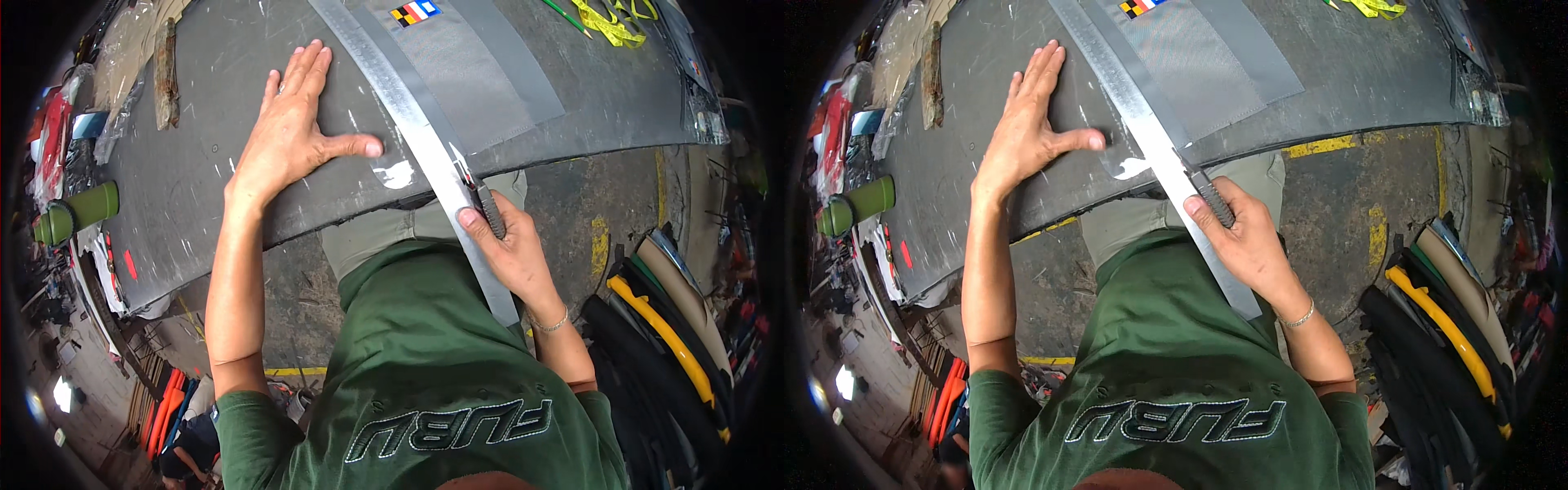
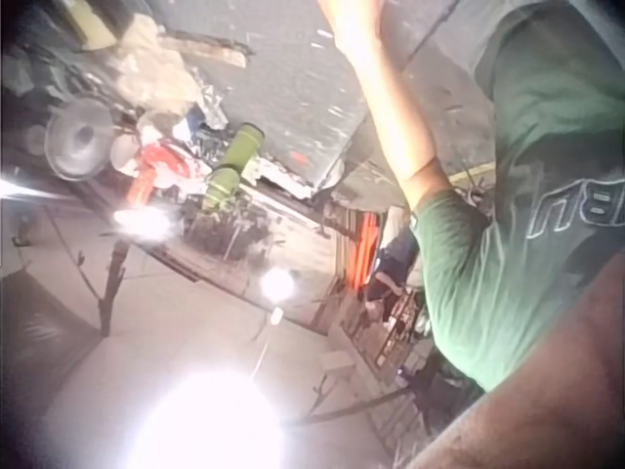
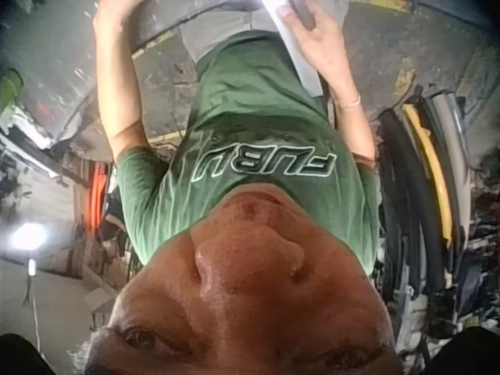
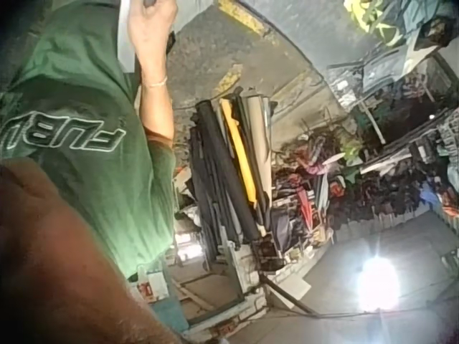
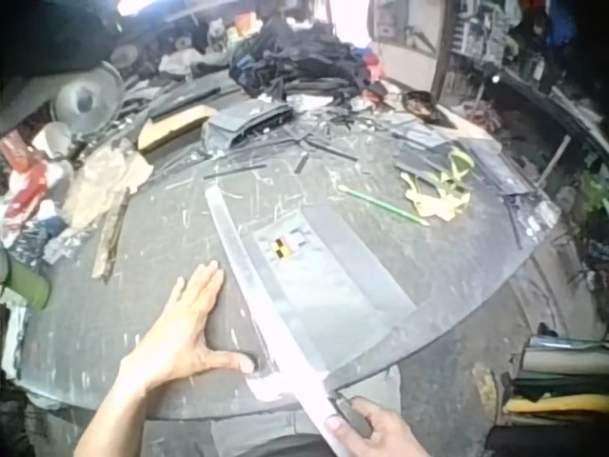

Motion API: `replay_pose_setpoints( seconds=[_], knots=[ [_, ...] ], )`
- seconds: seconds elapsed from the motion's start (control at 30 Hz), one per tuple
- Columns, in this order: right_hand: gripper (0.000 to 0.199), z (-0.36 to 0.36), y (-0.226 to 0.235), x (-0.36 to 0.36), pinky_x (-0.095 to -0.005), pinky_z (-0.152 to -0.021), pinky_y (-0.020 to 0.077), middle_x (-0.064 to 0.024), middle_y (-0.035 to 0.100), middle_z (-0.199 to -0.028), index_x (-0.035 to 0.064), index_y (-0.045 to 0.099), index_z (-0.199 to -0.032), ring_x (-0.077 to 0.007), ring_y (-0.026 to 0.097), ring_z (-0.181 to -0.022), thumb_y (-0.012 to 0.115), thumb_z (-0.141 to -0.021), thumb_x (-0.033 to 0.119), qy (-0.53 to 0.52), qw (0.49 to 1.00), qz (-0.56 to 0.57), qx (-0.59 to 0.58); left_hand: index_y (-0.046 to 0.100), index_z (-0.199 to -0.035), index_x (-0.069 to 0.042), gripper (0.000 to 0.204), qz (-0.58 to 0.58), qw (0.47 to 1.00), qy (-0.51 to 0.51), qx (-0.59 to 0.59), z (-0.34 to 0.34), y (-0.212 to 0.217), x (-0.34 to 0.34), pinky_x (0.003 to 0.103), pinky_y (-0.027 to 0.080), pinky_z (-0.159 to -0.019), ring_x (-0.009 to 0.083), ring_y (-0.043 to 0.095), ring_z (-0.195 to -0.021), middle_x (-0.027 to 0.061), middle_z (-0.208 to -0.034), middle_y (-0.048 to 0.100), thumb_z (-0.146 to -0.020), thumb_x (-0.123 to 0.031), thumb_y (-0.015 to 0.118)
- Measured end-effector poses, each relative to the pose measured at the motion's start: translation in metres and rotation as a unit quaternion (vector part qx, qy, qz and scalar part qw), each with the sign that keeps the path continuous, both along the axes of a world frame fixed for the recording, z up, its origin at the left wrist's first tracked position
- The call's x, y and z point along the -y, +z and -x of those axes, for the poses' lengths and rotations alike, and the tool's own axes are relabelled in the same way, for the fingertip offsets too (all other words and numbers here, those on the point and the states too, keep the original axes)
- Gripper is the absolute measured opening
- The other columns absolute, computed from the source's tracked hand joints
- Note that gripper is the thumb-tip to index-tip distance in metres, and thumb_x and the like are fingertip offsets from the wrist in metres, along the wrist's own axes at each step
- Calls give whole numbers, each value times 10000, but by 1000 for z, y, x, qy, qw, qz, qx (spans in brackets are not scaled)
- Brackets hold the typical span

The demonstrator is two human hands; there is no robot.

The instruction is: Using a utility knife and a metal ruler to cut precise shapes out of a grey synthetic material on a workbench.

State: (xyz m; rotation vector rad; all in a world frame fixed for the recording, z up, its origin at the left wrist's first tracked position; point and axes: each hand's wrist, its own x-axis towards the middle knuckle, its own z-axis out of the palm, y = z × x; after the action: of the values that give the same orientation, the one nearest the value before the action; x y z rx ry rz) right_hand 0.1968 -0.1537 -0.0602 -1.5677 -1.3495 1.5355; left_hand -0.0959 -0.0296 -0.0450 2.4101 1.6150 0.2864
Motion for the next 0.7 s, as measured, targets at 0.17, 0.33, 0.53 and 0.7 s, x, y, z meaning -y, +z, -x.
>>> replay_pose_setpoints(
  seconds=[0.17, 0.33, 0.53, 0.7],
  knots=[
    [326, 5, -8, 4, -262, -669, 476, 24, 620, -805, -5, 667, -1149, -57, 577, -750, 725, -1003, 280, -32, 999, -19, -38, 427, -1500, 94, 974, -37, 995, 28, 85, -28, 18, -10, 482, 282, -1252, 410, 324, -1521, 318, -1565, 410, -889, -610, 709],
    [300, 12, -3, 4, -261, -681, 494, 8, 634, -790, -6, 667, -1152, -61, 599, -753, 722, -1001, 248, -44, 998, -39, -2, 453, -1495, 56, 886, -45, 997, 28, 49, -32, -2, -11, 468, 358, -1214, 401, 400, -1479, 264, -1587, 401, -910, -551, 724],
    [314, 10, 6, -4, -259, -693, 456, 27, 593, -787, -3, 683, -1091, -69, 520, -751, 733, -993, 292, -37, 999, -32, 10, 452, -1520, 2, 869, -49, 997, 30, 46, -29, -9, -7, 465, 402, -1187, 395, 430, -1460, 208, -1628, 363, -905, -539, 740],
    [293, 9, -11, -2, -257, -707, 456, 23, 600, -795, -8, 686, -1065, -69, 520, -768, 721, -1001, 276, -71, 997, -5, -41, 434, -1524, 16, 893, -29, 998, 37, 49, -31, -11, -6, 486, 357, -1217, 398, 391, -1485, 220, -1628, 357, -906, -559, 727]
  ],
)
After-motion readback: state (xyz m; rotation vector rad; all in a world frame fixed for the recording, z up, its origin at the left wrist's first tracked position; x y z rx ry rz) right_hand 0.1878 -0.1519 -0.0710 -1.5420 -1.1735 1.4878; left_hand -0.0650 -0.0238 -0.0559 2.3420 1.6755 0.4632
